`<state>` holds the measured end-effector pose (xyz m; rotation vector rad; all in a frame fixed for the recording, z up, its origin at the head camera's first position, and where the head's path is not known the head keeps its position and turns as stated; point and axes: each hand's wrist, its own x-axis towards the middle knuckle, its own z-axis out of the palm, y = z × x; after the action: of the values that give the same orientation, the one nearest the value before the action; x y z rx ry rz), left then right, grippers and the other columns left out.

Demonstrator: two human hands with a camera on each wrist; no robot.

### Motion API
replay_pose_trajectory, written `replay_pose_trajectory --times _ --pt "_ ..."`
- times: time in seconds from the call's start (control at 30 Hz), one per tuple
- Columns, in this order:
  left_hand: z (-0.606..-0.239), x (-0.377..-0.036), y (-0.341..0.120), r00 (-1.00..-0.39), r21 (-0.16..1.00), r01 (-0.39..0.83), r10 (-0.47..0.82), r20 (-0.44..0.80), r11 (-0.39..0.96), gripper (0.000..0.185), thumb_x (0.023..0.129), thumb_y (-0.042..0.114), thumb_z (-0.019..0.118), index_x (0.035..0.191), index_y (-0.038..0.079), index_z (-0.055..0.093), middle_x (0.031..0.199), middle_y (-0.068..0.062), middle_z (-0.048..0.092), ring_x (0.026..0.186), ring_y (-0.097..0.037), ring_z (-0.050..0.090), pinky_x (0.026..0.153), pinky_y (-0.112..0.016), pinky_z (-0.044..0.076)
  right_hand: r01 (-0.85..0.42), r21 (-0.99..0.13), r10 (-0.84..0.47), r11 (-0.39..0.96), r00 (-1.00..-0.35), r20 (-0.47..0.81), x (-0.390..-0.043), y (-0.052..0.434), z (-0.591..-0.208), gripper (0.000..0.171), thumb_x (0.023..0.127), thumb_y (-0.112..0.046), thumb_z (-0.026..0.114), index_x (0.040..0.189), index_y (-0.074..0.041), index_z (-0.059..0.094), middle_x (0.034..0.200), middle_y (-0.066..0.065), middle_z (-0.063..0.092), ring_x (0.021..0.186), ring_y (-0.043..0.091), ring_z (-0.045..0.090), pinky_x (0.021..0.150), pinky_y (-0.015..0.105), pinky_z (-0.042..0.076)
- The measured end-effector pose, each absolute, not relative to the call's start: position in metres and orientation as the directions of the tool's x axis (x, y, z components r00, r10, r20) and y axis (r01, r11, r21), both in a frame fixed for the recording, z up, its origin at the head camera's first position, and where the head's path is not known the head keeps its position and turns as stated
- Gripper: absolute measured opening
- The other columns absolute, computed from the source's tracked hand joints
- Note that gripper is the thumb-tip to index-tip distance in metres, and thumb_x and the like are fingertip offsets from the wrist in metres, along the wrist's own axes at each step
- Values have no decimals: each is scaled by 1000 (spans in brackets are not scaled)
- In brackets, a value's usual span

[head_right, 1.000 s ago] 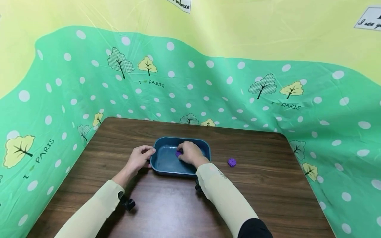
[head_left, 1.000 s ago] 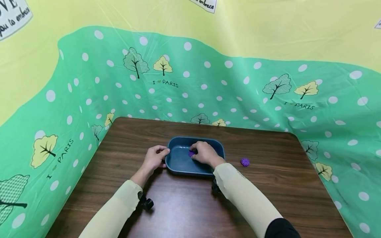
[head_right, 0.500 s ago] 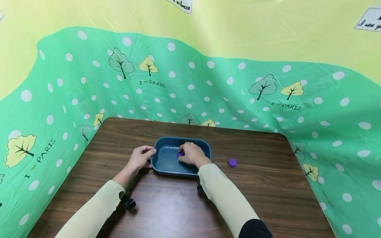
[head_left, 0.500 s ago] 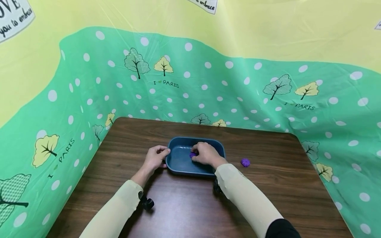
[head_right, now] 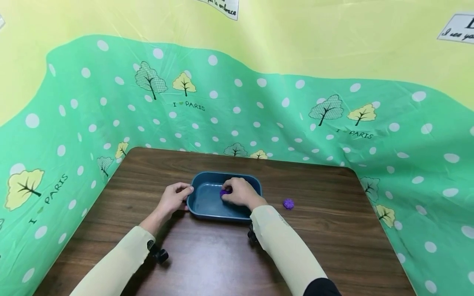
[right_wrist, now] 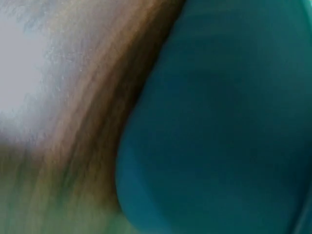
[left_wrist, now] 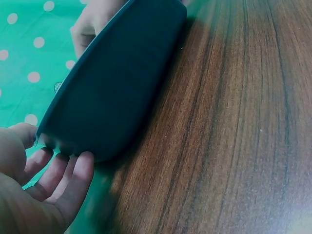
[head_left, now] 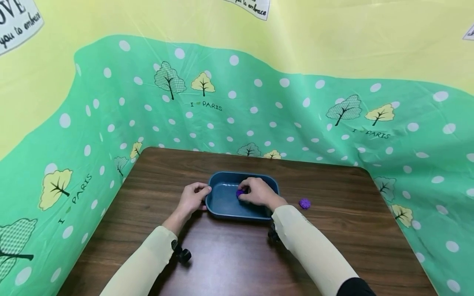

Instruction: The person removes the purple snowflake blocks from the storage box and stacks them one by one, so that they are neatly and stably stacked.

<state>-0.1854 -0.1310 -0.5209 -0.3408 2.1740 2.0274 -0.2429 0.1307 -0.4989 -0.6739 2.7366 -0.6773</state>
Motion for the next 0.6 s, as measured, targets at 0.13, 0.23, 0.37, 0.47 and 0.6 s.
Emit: replay_pose_trajectory --times 0.13,0.23,0.37,0.47,0.6 --pt "-521 -185 -131 -964 963 -261 -69 -257 65 30 98 21 70 121 2 70 99 -15 65 77 -19 64 55 -34 62 -385 -518 -501 764 -860 -100 -243 137 -493 26 91 -27 80 114 -18 76 103 -2 68 88 14 60 78 31 56" --pt "-521 -184 -131 -963 962 -265 -72 -260 65 29 98 21 70 120 2 70 99 -16 64 76 -21 65 54 -33 61 -389 -530 -507 754 -857 -94 -243 143 -487 26 91 -28 80 114 -17 76 102 -2 68 88 15 59 76 30 55" --pt "-521 -184 -130 -964 963 -261 -71 -256 69 28 98 21 70 120 2 71 100 -18 64 77 -22 65 54 -32 61 -392 -548 -512 739 -855 -80 -242 152 -478 25 91 -27 81 113 -16 77 100 -2 67 86 16 58 74 29 54" --pt "-522 -185 -130 -964 963 -260 -72 -255 67 29 98 20 70 120 2 70 100 -18 64 77 -21 65 54 -31 60 -409 -559 -522 722 -851 -52 -242 159 -470 25 90 -26 81 112 -15 77 99 -1 67 82 15 59 70 28 54" --pt "-522 -185 -130 -964 964 -261 -71 -257 58 31 98 21 70 122 1 70 101 -19 65 79 -22 65 54 -32 60 -419 -580 -525 699 -851 -18 -241 169 -460 26 89 -25 82 111 -13 77 97 0 68 76 15 59 66 29 55"
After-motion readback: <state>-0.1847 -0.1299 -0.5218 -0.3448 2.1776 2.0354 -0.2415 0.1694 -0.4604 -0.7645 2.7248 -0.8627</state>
